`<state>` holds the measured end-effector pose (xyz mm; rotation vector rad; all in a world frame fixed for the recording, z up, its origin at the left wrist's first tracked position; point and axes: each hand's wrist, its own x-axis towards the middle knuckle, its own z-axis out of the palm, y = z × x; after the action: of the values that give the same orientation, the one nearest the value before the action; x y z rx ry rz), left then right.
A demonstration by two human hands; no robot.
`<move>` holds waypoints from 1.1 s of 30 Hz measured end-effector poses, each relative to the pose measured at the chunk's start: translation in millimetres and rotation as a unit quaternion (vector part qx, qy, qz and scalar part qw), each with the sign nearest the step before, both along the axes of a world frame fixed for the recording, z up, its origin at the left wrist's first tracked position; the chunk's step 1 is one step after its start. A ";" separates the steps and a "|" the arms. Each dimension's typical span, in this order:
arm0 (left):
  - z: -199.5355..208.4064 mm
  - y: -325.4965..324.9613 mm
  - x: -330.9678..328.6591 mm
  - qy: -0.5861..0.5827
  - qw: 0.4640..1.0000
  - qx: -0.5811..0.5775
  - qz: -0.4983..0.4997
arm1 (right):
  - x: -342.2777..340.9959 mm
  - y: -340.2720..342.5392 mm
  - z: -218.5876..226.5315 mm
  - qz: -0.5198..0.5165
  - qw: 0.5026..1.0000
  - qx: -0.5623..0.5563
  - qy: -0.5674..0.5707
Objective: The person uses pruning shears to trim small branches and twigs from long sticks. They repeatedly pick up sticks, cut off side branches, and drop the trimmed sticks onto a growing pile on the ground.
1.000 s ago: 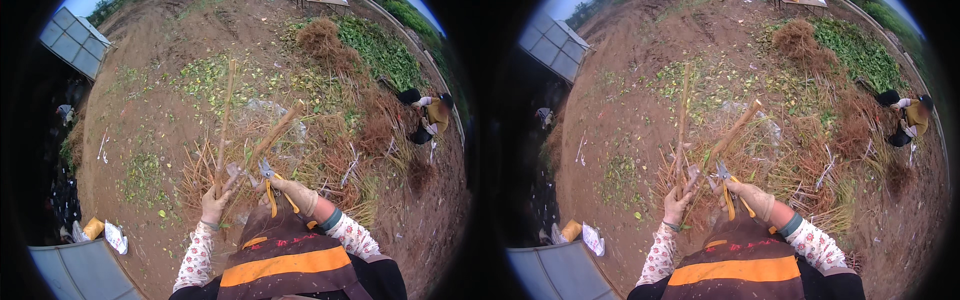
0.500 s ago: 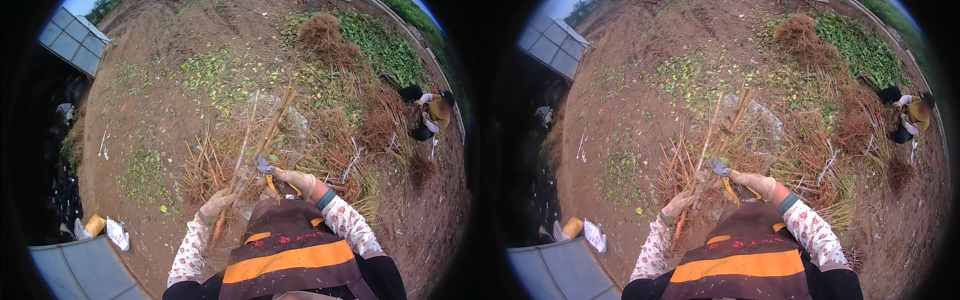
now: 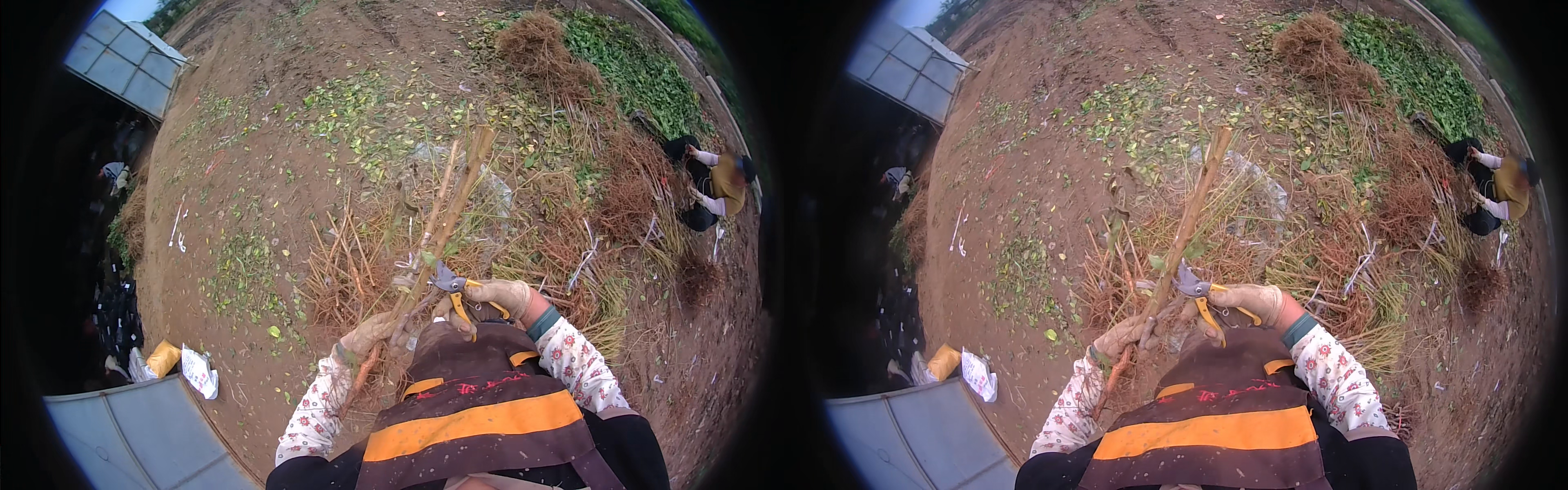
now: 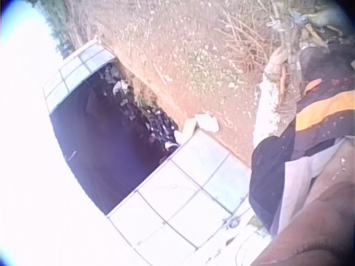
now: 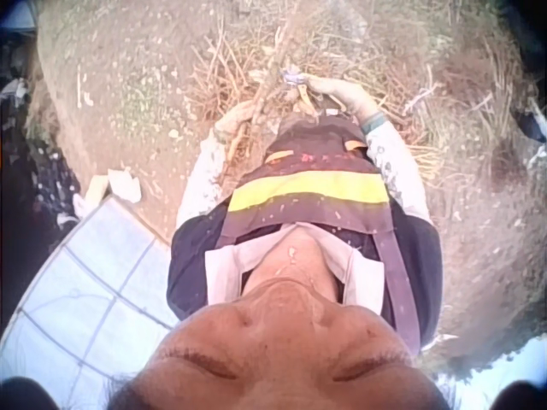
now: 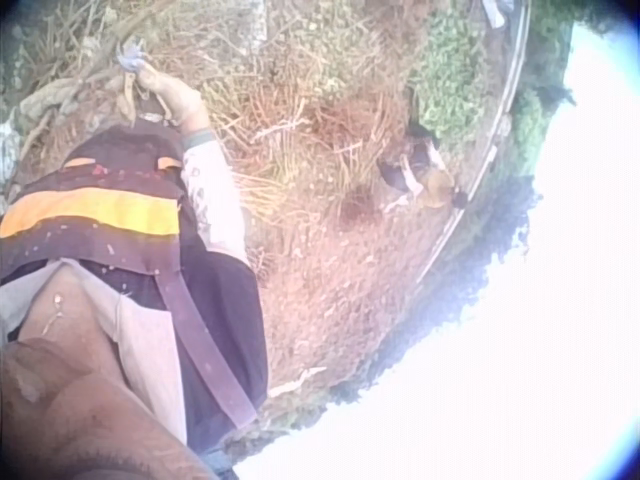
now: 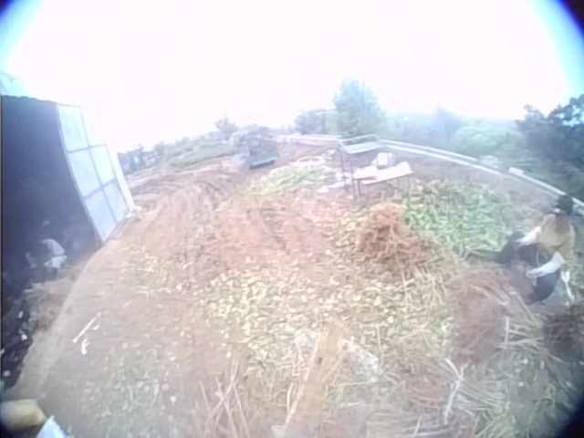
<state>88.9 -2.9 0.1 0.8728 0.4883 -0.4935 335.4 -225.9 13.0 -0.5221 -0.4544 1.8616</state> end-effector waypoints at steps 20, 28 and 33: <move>-17.8 5.7 -9.4 -0.029 0.996 0.068 0.048 | -13.4 7.0 64.8 -0.126 0.977 -0.154 -0.070; -36.2 14.3 -14.6 -0.045 0.977 0.178 0.105 | -0.7 4.8 60.5 -0.122 0.977 -0.173 0.014; -44.8 11.0 -15.5 -0.025 0.964 0.194 0.180 | -18.9 -1.1 63.5 -0.206 0.926 -0.231 -0.218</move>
<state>73.4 8.2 -44.7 1.1398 0.6941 -0.0382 316.5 -227.1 76.5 -1.2661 -0.1629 1.4301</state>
